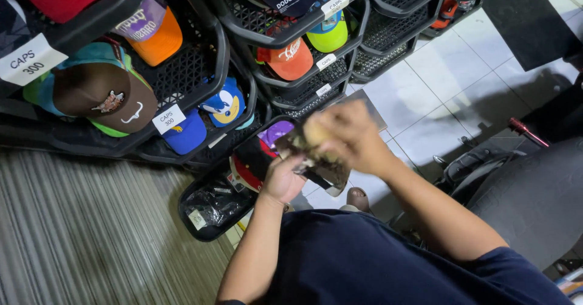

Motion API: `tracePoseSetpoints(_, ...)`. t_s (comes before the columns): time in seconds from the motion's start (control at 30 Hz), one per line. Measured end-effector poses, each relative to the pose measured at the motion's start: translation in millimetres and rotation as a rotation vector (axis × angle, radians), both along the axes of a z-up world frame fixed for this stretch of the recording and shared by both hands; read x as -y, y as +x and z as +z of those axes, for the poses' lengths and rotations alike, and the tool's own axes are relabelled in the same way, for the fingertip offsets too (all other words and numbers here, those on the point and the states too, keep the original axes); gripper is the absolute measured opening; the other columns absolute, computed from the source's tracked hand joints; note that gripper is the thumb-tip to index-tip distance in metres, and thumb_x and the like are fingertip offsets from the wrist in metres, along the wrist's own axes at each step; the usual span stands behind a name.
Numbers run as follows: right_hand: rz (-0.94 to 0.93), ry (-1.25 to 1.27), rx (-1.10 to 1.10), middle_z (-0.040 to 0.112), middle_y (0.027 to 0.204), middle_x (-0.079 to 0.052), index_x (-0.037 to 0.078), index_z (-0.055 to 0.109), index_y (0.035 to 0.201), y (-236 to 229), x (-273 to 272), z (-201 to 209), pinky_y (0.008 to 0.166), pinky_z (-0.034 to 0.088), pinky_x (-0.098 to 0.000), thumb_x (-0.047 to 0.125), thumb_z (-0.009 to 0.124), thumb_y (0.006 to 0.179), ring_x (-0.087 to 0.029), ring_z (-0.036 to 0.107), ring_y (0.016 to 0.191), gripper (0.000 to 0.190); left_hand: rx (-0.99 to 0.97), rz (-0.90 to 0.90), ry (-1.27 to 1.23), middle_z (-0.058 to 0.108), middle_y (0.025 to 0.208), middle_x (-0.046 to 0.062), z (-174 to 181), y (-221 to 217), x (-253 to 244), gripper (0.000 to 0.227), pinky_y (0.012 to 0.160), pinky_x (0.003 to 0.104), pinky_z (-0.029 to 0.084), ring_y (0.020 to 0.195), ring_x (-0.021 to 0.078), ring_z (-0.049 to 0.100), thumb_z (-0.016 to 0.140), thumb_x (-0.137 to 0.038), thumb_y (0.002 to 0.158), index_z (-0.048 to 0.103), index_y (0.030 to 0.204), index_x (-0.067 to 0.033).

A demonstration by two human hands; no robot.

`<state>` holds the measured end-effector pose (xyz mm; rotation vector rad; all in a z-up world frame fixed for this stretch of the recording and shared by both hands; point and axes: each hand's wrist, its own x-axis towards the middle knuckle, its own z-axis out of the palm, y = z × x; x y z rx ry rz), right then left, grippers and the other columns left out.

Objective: Cleaning various baseball caps using a small brush while they are stored in a rack system.

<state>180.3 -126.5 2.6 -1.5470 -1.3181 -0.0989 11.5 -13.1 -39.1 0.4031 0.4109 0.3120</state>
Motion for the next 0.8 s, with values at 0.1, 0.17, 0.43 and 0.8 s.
tracePoseSetpoints(0.1, 0.119, 0.057, 0.357, 0.065, 0.113, -0.014, 0.023, 0.075, 0.125, -30, -10, 18, 0.076, 0.044, -0.0476, 0.049, 0.066, 0.095, -0.036, 0.058, 0.091, 0.04, 0.013, 0.002, 0.031, 0.072, 0.118, 0.021, -23, -2, 2, 0.035, 0.105, 0.054, 0.05, 0.112, 0.037, 0.068, 0.058, -0.002, 0.091, 0.067, 0.125, 0.0015)
tracePoseSetpoints(0.17, -0.047, 0.003, 0.481, 0.065, 0.116, -0.012, 0.027, 0.075, 0.122, -33, -13, -6, 0.08, 0.044, -0.0478, 0.049, 0.058, 0.1, -0.036, 0.059, 0.096, 0.036, 0.033, 0.02, 0.078, 0.073, 0.112, 0.02, -37, -5, 2, 0.04, 0.1, 0.049, 0.053, 0.102, 0.0342, 0.07, 0.056, 0.009, 0.084, 0.068, 0.122, 0.0016)
tracePoseSetpoints(0.43, -0.237, -0.427, -0.378, 0.069, 0.102, -0.02, 0.019, 0.073, 0.13, 20, 17, -122, 0.086, 0.049, -0.0501, 0.045, 0.068, 0.098, -0.043, 0.065, 0.096, 0.041, 0.074, 0.126, 0.2, 0.065, 0.132, 0.02, 21, -12, 3, 0.064, 0.103, 0.055, 0.049, 0.12, 0.0383, 0.064, 0.055, 0.017, 0.078, 0.055, 0.141, 0.002)
tracePoseSetpoints(0.8, -0.056, 0.004, 0.256, 0.065, 0.112, -0.01, 0.022, 0.072, 0.132, -28, -21, 11, 0.082, 0.049, -0.0443, 0.049, 0.064, 0.098, -0.034, 0.057, 0.092, 0.044, 0.125, 0.026, 0.451, 0.063, 0.133, 0.019, 2, 9, 14, 0.073, 0.116, 0.053, 0.039, 0.133, 0.0324, 0.052, 0.049, 0.02, 0.066, 0.057, 0.136, 0.0001)
